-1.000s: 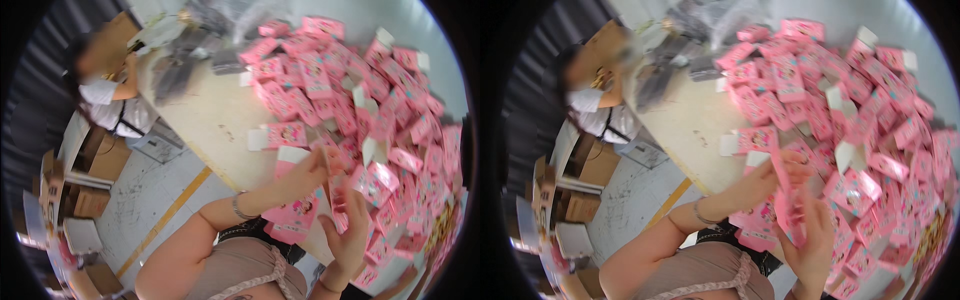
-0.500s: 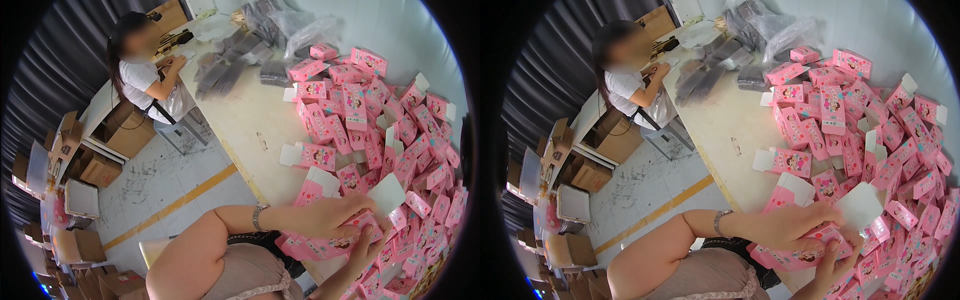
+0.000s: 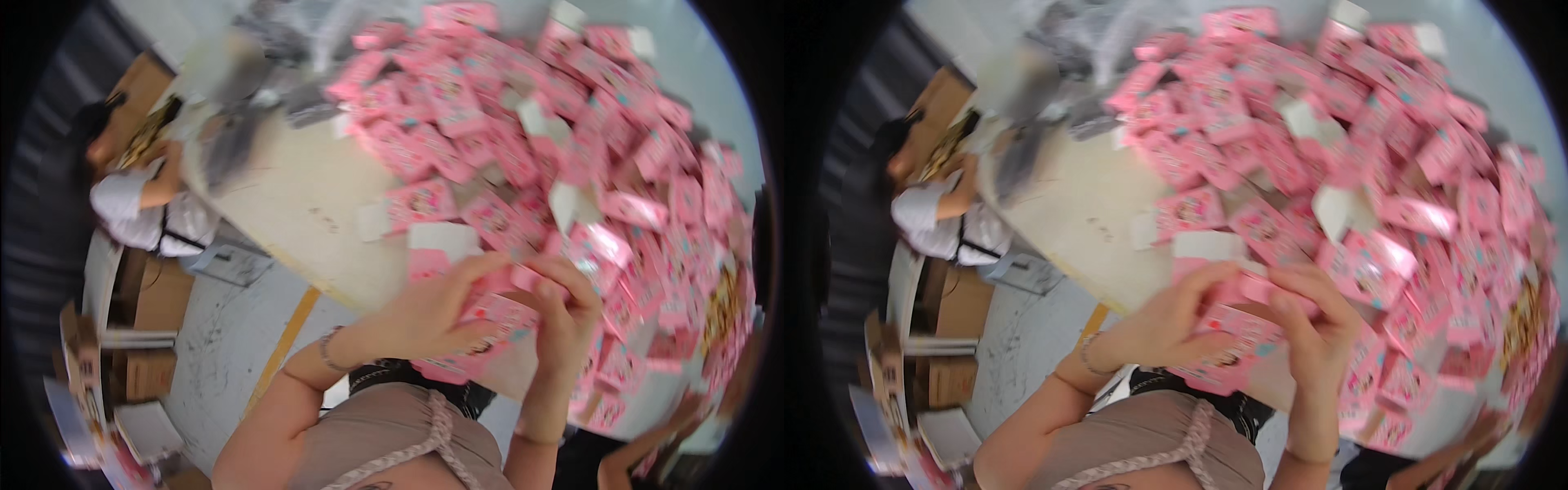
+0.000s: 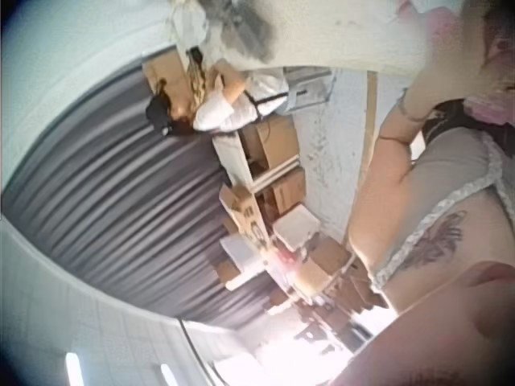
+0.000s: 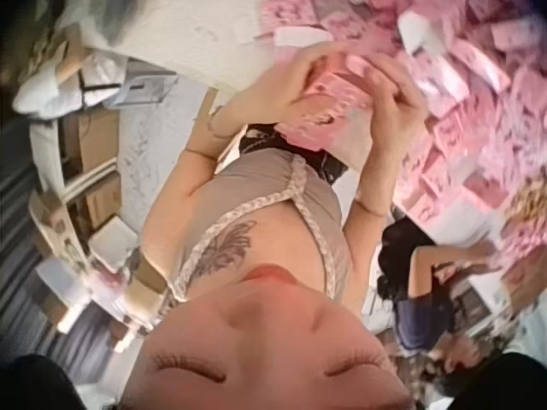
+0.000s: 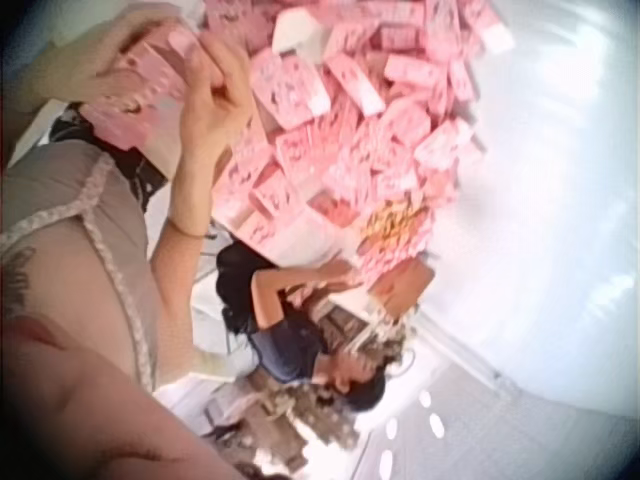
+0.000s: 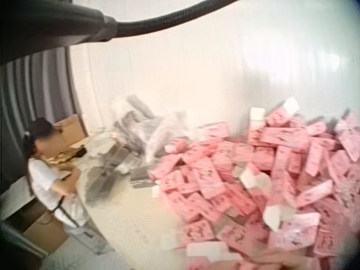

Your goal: The person folds and assembles small pink cardboard boxes at a table. They pick up flat pieces, fold the sides, and tuck flaps to form the box shape, then place the finished boxes on the table.

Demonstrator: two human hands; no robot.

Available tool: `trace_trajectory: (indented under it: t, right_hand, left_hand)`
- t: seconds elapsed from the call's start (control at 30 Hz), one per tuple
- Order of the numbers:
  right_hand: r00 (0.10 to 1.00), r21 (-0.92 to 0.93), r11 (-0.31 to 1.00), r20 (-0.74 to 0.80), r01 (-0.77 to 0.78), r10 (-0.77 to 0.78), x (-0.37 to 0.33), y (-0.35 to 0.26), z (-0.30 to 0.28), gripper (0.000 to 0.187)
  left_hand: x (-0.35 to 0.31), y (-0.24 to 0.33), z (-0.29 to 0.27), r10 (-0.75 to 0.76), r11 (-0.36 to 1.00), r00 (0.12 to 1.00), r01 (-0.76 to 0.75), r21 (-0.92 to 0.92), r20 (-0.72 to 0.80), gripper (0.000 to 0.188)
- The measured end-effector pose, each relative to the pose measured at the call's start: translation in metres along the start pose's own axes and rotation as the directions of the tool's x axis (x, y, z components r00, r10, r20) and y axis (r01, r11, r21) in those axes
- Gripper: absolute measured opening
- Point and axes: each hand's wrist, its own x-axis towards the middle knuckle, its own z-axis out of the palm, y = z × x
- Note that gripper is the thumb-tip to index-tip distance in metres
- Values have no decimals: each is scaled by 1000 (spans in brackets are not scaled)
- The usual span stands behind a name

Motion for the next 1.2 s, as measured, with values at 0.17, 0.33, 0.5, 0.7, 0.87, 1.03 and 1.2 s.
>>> trace_trajectory:
  t: [0.17, 0.33, 0.5, 0.7, 0.87, 1.03, 1.2]
  right_hand:
    - [994, -83, 993, 74, 84, -78, -9, -3, -4, 20]
    - [997, -215, 977, 81, 6, 12, -5, 0, -2, 19]
    - [885, -194, 951, 446, 243, -135, 3, 12, -20, 34]
    - [893, -449, 890, 430, 82, 135, -16, -5, -15, 49]
    - [999, -742, 670, 6, -29, 51, 7, 22, -49, 73]
    - [993, -862, 493, 86, 116, -84, -8, 52, 0, 69]
    - [930, -497, 803, -21, -328, 367, -24, 55, -14, 55]
  left_hand:
    - [2, -9, 7, -82, 982, 991, 99, -159, 109, 77]
    - [4, -14, 14, 22, 1000, 996, -20, -19, 92, 76]
    - [-1, -30, 16, 33, 967, 999, -26, -254, 23, 56]
    - [-4, -35, 9, 0, 989, 996, 13, -145, 90, 47]
    - [22, -57, -32, -11, 911, 705, -285, -297, -710, 52]
    - [-15, -66, -37, -97, 989, 851, 141, 47, -516, 52]
    - [-25, -68, -6, -280, 960, 897, 260, -104, -343, 48]
